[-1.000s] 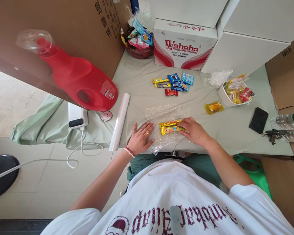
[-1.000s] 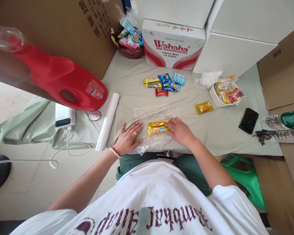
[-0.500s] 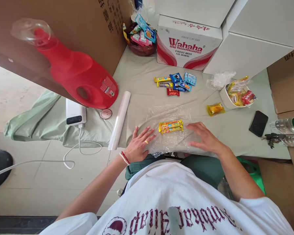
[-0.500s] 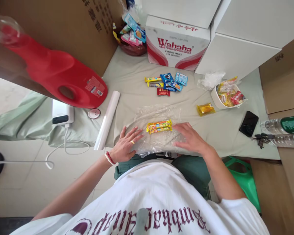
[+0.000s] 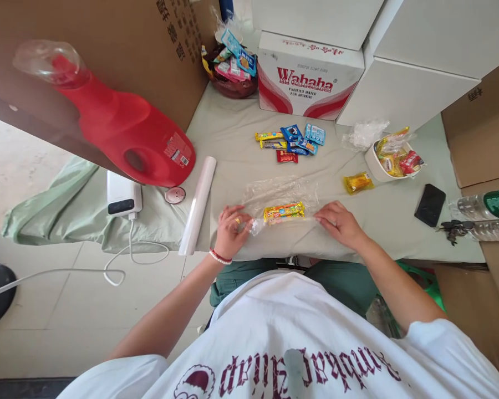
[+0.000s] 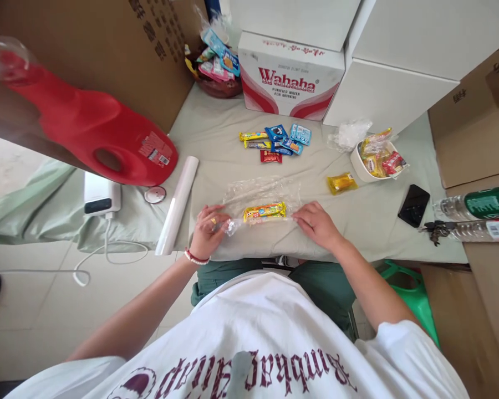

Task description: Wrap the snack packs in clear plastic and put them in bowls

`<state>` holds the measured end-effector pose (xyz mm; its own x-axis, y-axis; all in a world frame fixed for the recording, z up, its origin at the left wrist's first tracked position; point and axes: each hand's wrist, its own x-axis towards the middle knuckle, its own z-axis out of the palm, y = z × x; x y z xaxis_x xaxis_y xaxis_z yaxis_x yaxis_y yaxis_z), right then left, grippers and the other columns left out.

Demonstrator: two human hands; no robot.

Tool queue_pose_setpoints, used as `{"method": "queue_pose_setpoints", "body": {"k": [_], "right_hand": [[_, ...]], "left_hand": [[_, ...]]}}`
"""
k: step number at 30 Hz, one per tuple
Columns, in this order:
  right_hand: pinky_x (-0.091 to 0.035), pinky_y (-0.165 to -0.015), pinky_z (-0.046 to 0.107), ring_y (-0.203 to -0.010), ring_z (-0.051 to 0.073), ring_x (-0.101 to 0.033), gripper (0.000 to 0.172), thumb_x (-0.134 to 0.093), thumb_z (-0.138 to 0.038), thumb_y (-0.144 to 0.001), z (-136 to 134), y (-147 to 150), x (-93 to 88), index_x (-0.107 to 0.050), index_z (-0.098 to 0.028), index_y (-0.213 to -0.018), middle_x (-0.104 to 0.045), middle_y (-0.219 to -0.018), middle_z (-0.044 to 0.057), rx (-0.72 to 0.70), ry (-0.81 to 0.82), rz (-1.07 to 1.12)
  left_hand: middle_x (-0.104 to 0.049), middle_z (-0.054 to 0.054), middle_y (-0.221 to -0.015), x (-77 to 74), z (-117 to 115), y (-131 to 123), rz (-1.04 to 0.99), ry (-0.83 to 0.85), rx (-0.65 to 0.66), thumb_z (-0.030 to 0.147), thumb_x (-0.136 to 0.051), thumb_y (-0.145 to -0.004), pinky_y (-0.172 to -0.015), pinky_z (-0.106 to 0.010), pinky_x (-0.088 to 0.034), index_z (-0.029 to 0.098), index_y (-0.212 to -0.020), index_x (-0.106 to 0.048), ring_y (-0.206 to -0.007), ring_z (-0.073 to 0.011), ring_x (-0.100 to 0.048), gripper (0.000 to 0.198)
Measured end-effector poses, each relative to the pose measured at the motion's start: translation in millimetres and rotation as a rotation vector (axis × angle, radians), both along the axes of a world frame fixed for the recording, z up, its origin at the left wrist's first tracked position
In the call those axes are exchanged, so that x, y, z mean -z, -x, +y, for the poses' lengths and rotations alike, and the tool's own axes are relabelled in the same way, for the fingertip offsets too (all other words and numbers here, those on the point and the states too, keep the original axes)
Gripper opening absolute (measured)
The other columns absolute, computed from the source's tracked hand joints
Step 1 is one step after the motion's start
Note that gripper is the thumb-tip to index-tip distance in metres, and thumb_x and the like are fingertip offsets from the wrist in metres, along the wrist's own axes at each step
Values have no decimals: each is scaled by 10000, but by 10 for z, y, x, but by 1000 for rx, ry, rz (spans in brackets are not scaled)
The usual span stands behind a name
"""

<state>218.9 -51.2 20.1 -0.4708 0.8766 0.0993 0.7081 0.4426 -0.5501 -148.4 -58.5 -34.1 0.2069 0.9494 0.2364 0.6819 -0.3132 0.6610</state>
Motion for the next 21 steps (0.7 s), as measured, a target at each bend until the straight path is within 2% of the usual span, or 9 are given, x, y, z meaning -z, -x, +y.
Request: {"method": "queue_pose_setpoints", "body": {"k": [3, 5, 7, 9, 11, 14, 16, 18, 21], "right_hand": [[-511, -935, 420, -965, 258, -625, 318, -493, -324, -1032, 450, 97, -75, -756, -197, -1159, -733, -997, 102, 56, 99, -148], [-491, -973, 432, -986, 280, -616, 334, -539, -258, -989, 705, 190, -99, -728, -150, -1243, -732, -1063, 128, 126, 149, -316], [-468, -1011, 452, -1067, 317, -588, 399, -549, -227, -971, 900, 306, -136, -684, -118, -1330, -703, -1173, 165, 180, 119, -434], [-445, -1049, 459, -1171, 342, -542, 439, -525, -246, -993, 1040, 451, -182, -637, -116, -1397, -661, -1273, 182, 153, 42, -443], [-424, -1083, 458, -1255, 349, -498, 506, -533, -304, -1009, 1147, 624, -207, -562, -114, -1477, -620, -1360, 186, 67, 6, -413], [-417, -1087, 456, -1328, 362, -465, 764, -667, -410, -950, 1286, 894, -175, -403, -87, -1591, -589, -1426, 211, -13, 76, -432], [-447, -1036, 424, -1307, 359, -500, 860, -755, -411, -884, 1368, 1038, -137, -399, -74, -1590, -654, -1334, 210, -9, 145, -474], [-474, -964, 365, -1204, 319, -588, 698, -759, -347, -875, 1421, 1122, -128, -547, -97, -1491, -732, -1171, 162, -10, 214, -503], [-474, -894, 290, -1032, 232, -672, 343, -637, -241, -943, 1358, 1130, -191, -736, -168, -1263, -772, -1065, 79, -90, 252, -443]], "left_hand": [[-724, -88, -975, 88, 305, -10, -5, 35, -277, 379, -628, -889, -1105, -547, -450, 237, -920, -679, -1198, -316, -621, 154], [-689, -118, -1065, 105, 421, 8, 6, 15, -461, 367, -679, -818, -1052, -541, -483, 222, -999, -673, -1152, -330, -609, 232], [-661, -138, -1134, 55, 410, 33, 29, -80, -583, 327, -675, -803, -1068, -559, -461, 211, -1078, -666, -1149, -336, -591, 299], [-660, -140, -1146, -56, 277, 30, 62, -197, -610, 273, -607, -849, -1091, -584, -420, 209, -1113, -673, -1153, -338, -585, 279], [-682, -122, -1127, -191, 85, -38, 95, -252, -506, 239, -522, -905, -1085, -592, -394, 228, -1125, -700, -1128, -327, -599, 283], [-719, -92, -1236, -347, -125, -272, 191, -168, -101, 243, -460, -950, -1057, -562, -380, 291, -1298, -697, -1130, -315, -610, 424], [-670, -63, -1417, -383, -142, -461, 276, -73, 121, 227, -422, -965, -1015, -544, -388, 317, -1473, -590, -1142, -311, -606, 543], [-621, -35, -1501, -367, -85, -614, 345, 3, 223, 197, -391, -969, -968, -535, -400, 327, -1555, -498, -1118, -311, -607, 609], [-614, -18, -1509, -285, 17, -727, 389, 52, 261, 179, -372, -978, -944, -534, -413, 327, -1573, -471, -1089, -315, -611, 621]]}}
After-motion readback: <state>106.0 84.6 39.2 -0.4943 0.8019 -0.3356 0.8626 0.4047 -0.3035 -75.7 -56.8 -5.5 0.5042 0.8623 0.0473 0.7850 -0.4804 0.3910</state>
